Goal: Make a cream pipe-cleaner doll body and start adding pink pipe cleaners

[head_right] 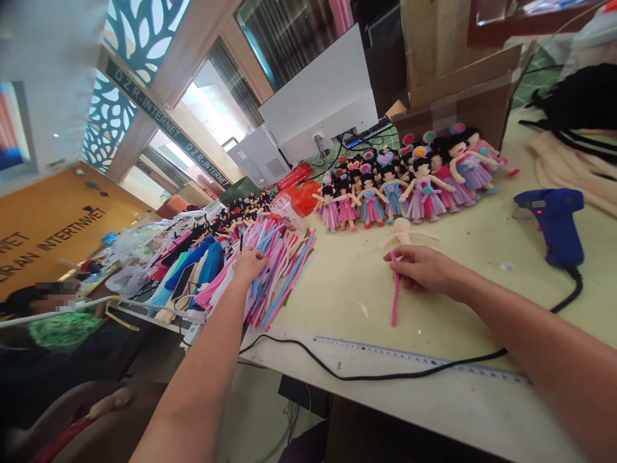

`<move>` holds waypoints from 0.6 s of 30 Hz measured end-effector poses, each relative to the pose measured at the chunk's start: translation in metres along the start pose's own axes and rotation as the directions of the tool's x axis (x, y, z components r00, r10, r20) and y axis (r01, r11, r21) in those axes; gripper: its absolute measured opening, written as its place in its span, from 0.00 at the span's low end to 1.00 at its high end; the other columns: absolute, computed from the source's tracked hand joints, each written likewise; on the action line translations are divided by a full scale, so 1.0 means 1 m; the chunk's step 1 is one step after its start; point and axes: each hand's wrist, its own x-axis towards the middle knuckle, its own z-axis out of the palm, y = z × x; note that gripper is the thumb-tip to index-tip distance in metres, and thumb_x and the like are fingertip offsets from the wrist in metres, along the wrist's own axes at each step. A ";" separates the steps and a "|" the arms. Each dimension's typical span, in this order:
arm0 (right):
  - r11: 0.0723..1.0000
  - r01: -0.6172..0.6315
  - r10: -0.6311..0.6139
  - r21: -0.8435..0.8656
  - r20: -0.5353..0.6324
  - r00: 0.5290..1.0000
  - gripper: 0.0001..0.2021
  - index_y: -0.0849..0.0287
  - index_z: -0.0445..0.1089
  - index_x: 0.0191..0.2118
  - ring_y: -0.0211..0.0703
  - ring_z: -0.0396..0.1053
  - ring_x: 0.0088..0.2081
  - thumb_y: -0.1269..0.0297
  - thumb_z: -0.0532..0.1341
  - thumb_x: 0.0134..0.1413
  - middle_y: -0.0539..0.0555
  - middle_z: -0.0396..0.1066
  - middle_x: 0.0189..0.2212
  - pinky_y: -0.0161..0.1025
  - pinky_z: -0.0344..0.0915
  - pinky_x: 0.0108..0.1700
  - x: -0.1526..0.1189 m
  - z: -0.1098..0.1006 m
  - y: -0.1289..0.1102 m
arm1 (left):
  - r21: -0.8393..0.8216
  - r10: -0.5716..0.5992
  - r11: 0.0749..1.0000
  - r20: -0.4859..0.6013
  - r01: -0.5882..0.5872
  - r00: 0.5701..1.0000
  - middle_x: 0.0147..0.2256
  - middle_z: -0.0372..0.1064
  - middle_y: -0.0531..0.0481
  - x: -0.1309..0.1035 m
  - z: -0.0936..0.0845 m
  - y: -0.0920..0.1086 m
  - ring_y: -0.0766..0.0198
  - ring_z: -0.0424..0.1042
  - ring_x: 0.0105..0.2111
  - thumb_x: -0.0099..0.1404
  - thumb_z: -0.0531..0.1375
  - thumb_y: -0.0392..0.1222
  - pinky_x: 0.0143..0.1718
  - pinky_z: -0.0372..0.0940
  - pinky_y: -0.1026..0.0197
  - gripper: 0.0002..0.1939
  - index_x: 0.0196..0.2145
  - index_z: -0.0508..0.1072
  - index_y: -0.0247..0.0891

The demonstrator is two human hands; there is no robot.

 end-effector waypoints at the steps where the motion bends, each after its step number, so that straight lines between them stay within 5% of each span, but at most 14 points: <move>1: 1.000 0.000 0.000 -0.003 -0.004 1.000 0.18 0.55 0.72 0.43 0.37 0.63 0.21 0.49 0.63 0.50 0.47 0.64 0.19 0.34 0.61 0.23 0.000 0.000 0.000 | -0.001 0.004 1.000 0.006 -0.004 1.000 0.59 0.64 0.45 -0.001 0.000 0.000 0.47 0.62 0.57 0.63 0.56 0.45 0.49 0.65 0.47 0.12 0.39 0.79 0.45; 12: 0.997 0.071 -0.072 -0.024 -0.018 0.997 0.20 0.56 0.73 0.44 0.37 0.64 0.19 0.48 0.62 0.51 0.49 0.66 0.18 0.34 0.60 0.19 0.008 -0.001 0.011 | 0.003 0.126 0.992 0.023 -0.126 0.992 0.58 0.66 0.48 -0.017 -0.001 0.010 0.49 0.61 0.58 0.63 0.55 0.40 0.52 0.64 0.45 0.10 0.36 0.78 0.44; 18: 0.998 0.054 -0.054 -0.043 -0.002 0.999 0.19 0.56 0.72 0.44 0.38 0.64 0.19 0.50 0.60 0.52 0.48 0.65 0.18 0.34 0.58 0.19 0.008 -0.001 0.011 | 0.042 0.198 0.980 -0.064 -0.196 0.978 0.59 0.64 0.48 -0.038 0.003 0.025 0.49 0.55 0.60 0.63 0.55 0.37 0.57 0.57 0.39 0.12 0.36 0.79 0.45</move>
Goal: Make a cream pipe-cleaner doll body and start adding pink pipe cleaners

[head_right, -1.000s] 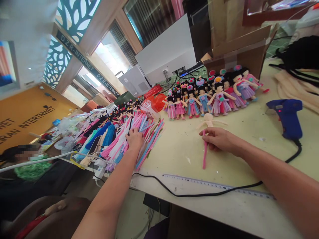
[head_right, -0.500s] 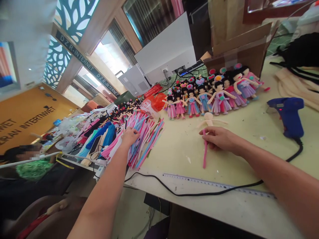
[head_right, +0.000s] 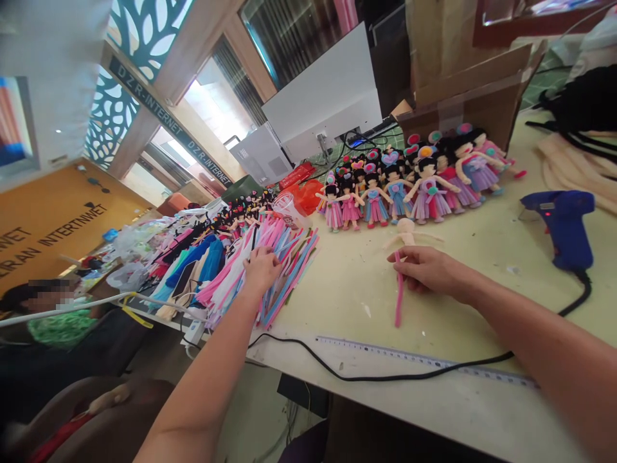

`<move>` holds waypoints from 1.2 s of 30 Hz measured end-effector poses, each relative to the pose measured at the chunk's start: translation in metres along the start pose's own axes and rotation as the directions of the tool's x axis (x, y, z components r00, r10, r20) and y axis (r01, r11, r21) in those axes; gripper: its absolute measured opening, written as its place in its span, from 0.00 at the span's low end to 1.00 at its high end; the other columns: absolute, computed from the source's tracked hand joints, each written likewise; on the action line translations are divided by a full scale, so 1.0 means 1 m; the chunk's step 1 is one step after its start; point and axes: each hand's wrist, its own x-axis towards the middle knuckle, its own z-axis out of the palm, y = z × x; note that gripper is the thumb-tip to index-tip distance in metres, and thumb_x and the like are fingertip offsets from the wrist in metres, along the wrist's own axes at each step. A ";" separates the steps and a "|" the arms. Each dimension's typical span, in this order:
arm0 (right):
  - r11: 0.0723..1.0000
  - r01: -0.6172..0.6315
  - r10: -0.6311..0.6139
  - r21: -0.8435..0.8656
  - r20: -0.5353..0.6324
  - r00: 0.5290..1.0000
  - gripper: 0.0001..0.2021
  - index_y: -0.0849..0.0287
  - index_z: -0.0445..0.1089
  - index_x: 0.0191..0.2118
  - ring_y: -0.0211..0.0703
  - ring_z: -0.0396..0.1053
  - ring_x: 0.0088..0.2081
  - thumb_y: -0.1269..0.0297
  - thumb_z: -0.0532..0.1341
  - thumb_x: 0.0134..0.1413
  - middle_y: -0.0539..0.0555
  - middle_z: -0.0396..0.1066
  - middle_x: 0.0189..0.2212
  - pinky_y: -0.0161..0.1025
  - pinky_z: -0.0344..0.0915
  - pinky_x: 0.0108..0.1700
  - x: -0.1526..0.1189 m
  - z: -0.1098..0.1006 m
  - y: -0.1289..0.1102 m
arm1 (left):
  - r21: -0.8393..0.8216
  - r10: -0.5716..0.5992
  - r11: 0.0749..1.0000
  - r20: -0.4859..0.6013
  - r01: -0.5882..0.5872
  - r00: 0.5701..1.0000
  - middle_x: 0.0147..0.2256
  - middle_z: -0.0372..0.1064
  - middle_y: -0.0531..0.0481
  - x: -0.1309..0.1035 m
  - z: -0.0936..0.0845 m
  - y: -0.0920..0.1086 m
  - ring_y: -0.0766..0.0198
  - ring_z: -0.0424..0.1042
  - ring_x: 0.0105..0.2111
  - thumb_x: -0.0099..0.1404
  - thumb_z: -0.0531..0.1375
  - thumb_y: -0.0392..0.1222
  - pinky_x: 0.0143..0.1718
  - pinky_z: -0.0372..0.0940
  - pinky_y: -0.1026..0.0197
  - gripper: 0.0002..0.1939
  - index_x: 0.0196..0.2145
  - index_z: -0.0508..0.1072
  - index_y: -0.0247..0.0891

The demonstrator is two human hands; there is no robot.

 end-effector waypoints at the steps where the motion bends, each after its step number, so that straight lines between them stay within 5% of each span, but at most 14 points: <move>1: 1.000 0.002 -0.002 -0.014 0.003 1.000 0.18 0.56 0.72 0.44 0.37 0.63 0.19 0.50 0.60 0.51 0.48 0.65 0.18 0.34 0.58 0.20 -0.001 0.000 -0.001 | 0.018 0.013 1.000 -0.038 -0.013 0.999 0.59 0.64 0.47 -0.002 0.000 0.003 0.48 0.55 0.60 0.64 0.55 0.37 0.57 0.56 0.39 0.12 0.37 0.79 0.45; 4: 0.995 0.053 -0.053 -0.083 0.007 0.999 0.18 0.56 0.72 0.43 0.37 0.61 0.18 0.52 0.60 0.50 0.46 0.64 0.18 0.35 0.56 0.21 -0.003 0.002 -0.003 | 0.066 0.059 0.997 -0.110 -0.052 0.992 0.56 0.66 0.42 -0.007 0.001 0.011 0.47 0.58 0.57 0.67 0.53 0.41 0.54 0.57 0.41 0.13 0.39 0.78 0.43; 13: 0.910 0.197 -0.203 -0.366 0.023 0.979 0.21 0.56 0.71 0.48 0.43 0.66 0.24 0.51 0.57 0.52 0.47 0.66 0.18 0.39 0.58 0.29 -0.011 0.007 -0.011 | 0.112 0.060 0.992 -0.087 -0.050 0.994 0.50 0.69 0.39 0.002 0.023 0.029 0.48 0.61 0.51 0.72 0.46 0.47 0.50 0.58 0.42 0.22 0.41 0.78 0.40; 19: 0.881 0.215 -0.217 -0.422 0.044 0.975 0.19 0.56 0.71 0.48 0.43 0.65 0.25 0.54 0.55 0.53 0.48 0.68 0.20 0.39 0.59 0.30 -0.015 0.005 -0.019 | 0.063 0.056 0.997 -0.035 -0.054 0.998 0.51 0.70 0.42 0.008 0.030 0.031 0.48 0.61 0.53 0.68 0.51 0.40 0.53 0.56 0.39 0.16 0.41 0.79 0.43; 23: 0.876 0.217 -0.200 -0.430 0.086 0.976 0.20 0.57 0.70 0.49 0.43 0.65 0.25 0.54 0.54 0.53 0.49 0.68 0.22 0.39 0.59 0.31 -0.017 0.003 -0.024 | 0.006 0.039 0.999 -0.030 -0.039 0.999 0.52 0.71 0.45 0.009 0.031 0.030 0.48 0.62 0.54 0.67 0.54 0.46 0.53 0.56 0.39 0.13 0.37 0.79 0.45; 31: 0.872 0.212 -0.197 -0.442 0.079 0.977 0.19 0.57 0.70 0.48 0.44 0.66 0.27 0.56 0.54 0.54 0.49 0.68 0.22 0.39 0.60 0.33 -0.018 0.003 -0.027 | -0.032 -0.009 0.999 -0.040 0.008 0.999 0.51 0.72 0.43 0.010 0.025 0.030 0.47 0.63 0.53 0.68 0.54 0.50 0.54 0.56 0.40 0.16 0.36 0.80 0.43; 36: 0.865 0.220 -0.203 -0.452 0.087 0.975 0.19 0.57 0.70 0.48 0.43 0.66 0.26 0.56 0.53 0.54 0.49 0.69 0.23 0.39 0.61 0.33 -0.017 0.002 -0.025 | -0.068 -0.070 0.995 -0.006 0.070 0.997 0.51 0.72 0.43 0.012 0.010 0.022 0.50 0.66 0.51 0.66 0.53 0.42 0.51 0.60 0.45 0.14 0.39 0.80 0.43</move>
